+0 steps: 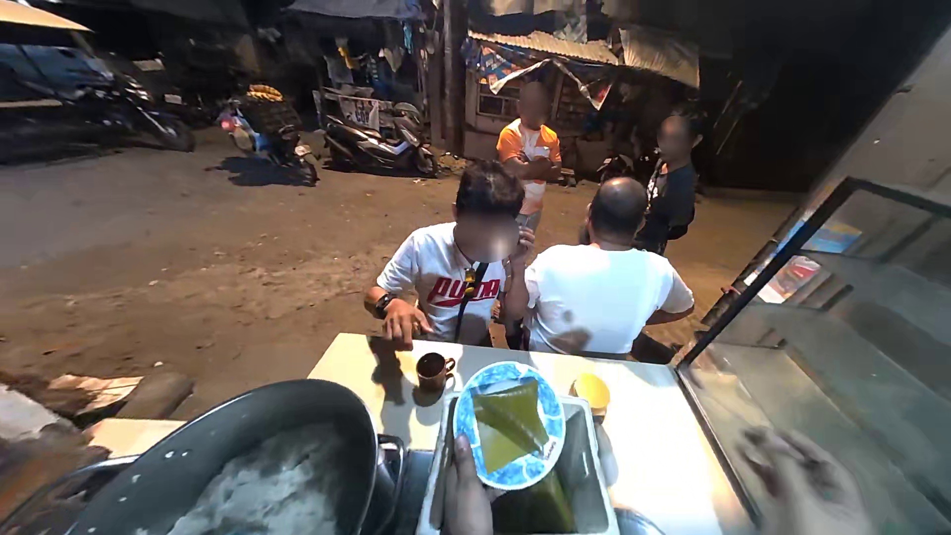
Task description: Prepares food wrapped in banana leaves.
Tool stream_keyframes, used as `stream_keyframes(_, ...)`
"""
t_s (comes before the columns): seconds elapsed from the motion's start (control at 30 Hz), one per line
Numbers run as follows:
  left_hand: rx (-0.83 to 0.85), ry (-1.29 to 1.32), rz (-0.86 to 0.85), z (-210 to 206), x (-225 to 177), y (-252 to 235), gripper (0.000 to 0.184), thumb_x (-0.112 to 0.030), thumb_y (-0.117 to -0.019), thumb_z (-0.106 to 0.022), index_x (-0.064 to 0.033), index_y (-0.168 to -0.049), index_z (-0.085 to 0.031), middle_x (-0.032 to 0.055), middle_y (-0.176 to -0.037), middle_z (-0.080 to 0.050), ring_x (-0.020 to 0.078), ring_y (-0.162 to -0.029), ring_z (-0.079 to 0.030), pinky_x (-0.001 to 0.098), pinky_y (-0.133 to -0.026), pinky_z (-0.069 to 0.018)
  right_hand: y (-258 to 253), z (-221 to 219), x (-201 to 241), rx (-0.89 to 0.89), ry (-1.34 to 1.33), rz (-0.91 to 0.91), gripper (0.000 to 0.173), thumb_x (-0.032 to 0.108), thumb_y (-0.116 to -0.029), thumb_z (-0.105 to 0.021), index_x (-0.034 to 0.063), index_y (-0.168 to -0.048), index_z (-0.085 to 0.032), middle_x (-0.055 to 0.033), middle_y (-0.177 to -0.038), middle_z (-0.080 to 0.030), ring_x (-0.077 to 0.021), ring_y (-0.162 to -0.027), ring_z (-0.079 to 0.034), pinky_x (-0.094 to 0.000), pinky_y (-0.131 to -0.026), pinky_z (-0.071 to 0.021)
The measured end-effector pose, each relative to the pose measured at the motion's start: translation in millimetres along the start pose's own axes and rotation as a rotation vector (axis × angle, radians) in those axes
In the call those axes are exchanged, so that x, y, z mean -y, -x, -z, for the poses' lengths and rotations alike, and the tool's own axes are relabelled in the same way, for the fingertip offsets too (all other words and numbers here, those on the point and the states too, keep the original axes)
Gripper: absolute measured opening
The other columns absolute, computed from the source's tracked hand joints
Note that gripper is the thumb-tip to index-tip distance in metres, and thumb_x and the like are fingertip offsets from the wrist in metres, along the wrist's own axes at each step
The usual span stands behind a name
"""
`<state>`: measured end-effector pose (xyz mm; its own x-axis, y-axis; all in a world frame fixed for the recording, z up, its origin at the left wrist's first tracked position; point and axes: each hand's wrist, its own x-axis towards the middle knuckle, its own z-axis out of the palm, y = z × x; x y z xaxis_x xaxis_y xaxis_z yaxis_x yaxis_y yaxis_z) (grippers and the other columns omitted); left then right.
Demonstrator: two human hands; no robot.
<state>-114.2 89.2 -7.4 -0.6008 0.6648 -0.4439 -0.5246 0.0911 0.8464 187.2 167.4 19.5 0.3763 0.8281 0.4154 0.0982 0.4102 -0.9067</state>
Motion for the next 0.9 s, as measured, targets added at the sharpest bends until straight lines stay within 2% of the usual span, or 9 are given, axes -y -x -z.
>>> stream_keyframes(0.1, 0.002, 0.074, 0.022, 0, -2, -17, 0.050, -0.034, -0.1142, -0.025, 0.0040, -0.141, -0.045, 0.0195, -0.106, -0.066, 0.0204, -0.081, -0.071, 0.0351, -0.069, -0.0614, -1, -98, -9, 0.023, -0.093, -0.169, 0.024, 0.000, -0.0946, -0.058, -0.0064, -0.118, -0.057, -0.0045, -0.095, -0.070, -0.0127, -0.084, -0.072, -0.0317, -0.073, -0.0632)
stream_keyframes(0.13, -0.002, 0.094, 0.031, -2, -11, -16, 0.049, -0.032, -0.1145, -0.023, 0.0042, -0.142, -0.041, 0.0192, -0.104, -0.064, 0.0197, -0.079, -0.070, 0.0338, -0.068, -0.0605, -2, -125, -17, 0.053, -0.114, -0.216, 0.025, -0.001, -0.0944, -0.056, -0.0081, -0.118, -0.057, -0.0066, -0.095, -0.070, -0.0130, -0.083, -0.072, -0.0314, -0.073, -0.0627)
stream_keyframes(0.2, -0.033, 0.122, 0.032, -6, -20, -18, 0.046, -0.028, -0.1147, -0.023, 0.0059, -0.139, -0.041, 0.0187, -0.099, -0.063, 0.0189, -0.074, -0.068, 0.0324, -0.065, -0.0591, -5, -170, -35, 0.108, -0.117, -0.293, 0.025, -0.002, -0.0956, -0.056, -0.0112, -0.119, -0.058, -0.0112, -0.095, -0.070, -0.0149, -0.081, -0.071, -0.0317, -0.072, -0.0617)
stream_keyframes(0.23, -0.034, 0.120, 0.028, -5, -19, -22, 0.046, -0.028, -0.1146, -0.023, 0.0066, -0.138, -0.041, 0.0194, -0.101, -0.061, 0.0192, -0.078, -0.068, 0.0329, -0.068, -0.0591, -6, -189, -45, 0.124, -0.105, -0.320, 0.023, -0.002, -0.0957, -0.057, -0.0112, -0.117, -0.059, -0.0122, -0.093, -0.069, -0.0154, -0.079, -0.071, -0.0317, -0.071, -0.0616)
stream_keyframes(0.33, -0.023, 0.078, 0.013, 0, -11, -33, 0.050, -0.028, -0.1146, -0.024, 0.0077, -0.146, -0.037, 0.0267, -0.130, -0.053, 0.0238, -0.109, -0.064, 0.0379, -0.091, -0.0565, -6, -232, -72, 0.167, -0.045, -0.363, 0.021, -0.002, -0.0953, -0.060, -0.0101, -0.115, -0.062, -0.0152, -0.092, -0.070, -0.0186, -0.079, -0.071, -0.0341, -0.070, -0.0615)
stream_keyframes(0.4, -0.039, 0.064, 0.013, 0, -10, -37, 0.050, -0.028, -0.1144, -0.024, 0.0074, -0.147, -0.036, 0.0266, -0.136, -0.049, 0.0227, -0.117, -0.061, 0.0367, -0.098, -0.0540, -3, -253, -86, 0.205, -0.006, -0.363, 0.019, -0.001, -0.0948, -0.063, -0.0084, -0.112, -0.064, -0.0154, -0.092, -0.070, -0.0198, -0.079, -0.072, -0.0357, -0.070, -0.0617)
stream_keyframes(0.5, -0.056, 0.066, 0.052, -5, -19, -34, 0.049, -0.024, -0.1146, -0.024, 0.0087, -0.149, -0.033, 0.0294, -0.141, -0.045, 0.0269, -0.121, -0.059, 0.0400, -0.099, -0.0536, 2, -274, -101, 0.276, 0.032, -0.373, 0.020, -0.001, -0.0921, -0.065, -0.0069, -0.112, -0.065, -0.0153, -0.094, -0.071, -0.0206, -0.082, -0.072, -0.0368, -0.071, -0.0617)
stream_keyframes(0.67, 0.017, 0.174, 0.013, 3, 10, -54, 0.048, -0.027, -0.1138, -0.027, 0.0052, -0.149, -0.031, 0.0256, -0.133, -0.050, 0.0263, -0.110, -0.066, 0.0438, -0.087, -0.0608, 2, -291, -113, 0.350, 0.104, -0.445, 0.020, 0.001, -0.0932, -0.067, -0.0041, -0.112, -0.066, -0.0143, -0.096, -0.071, -0.0203, -0.083, -0.071, -0.0380, -0.075, -0.0602)
stream_keyframes(0.9, 0.037, 0.146, -0.010, 6, 16, -55, 0.049, -0.027, -0.1135, -0.028, 0.0060, -0.150, -0.030, 0.0255, -0.136, -0.050, 0.0255, -0.113, -0.066, 0.0445, -0.091, -0.0599, 4, -299, -117, 0.405, 0.145, -0.423, 0.018, 0.001, -0.0904, -0.071, -0.0033, -0.108, -0.068, -0.0111, -0.092, -0.073, -0.0166, -0.080, -0.070, -0.0352, -0.075, -0.0587)
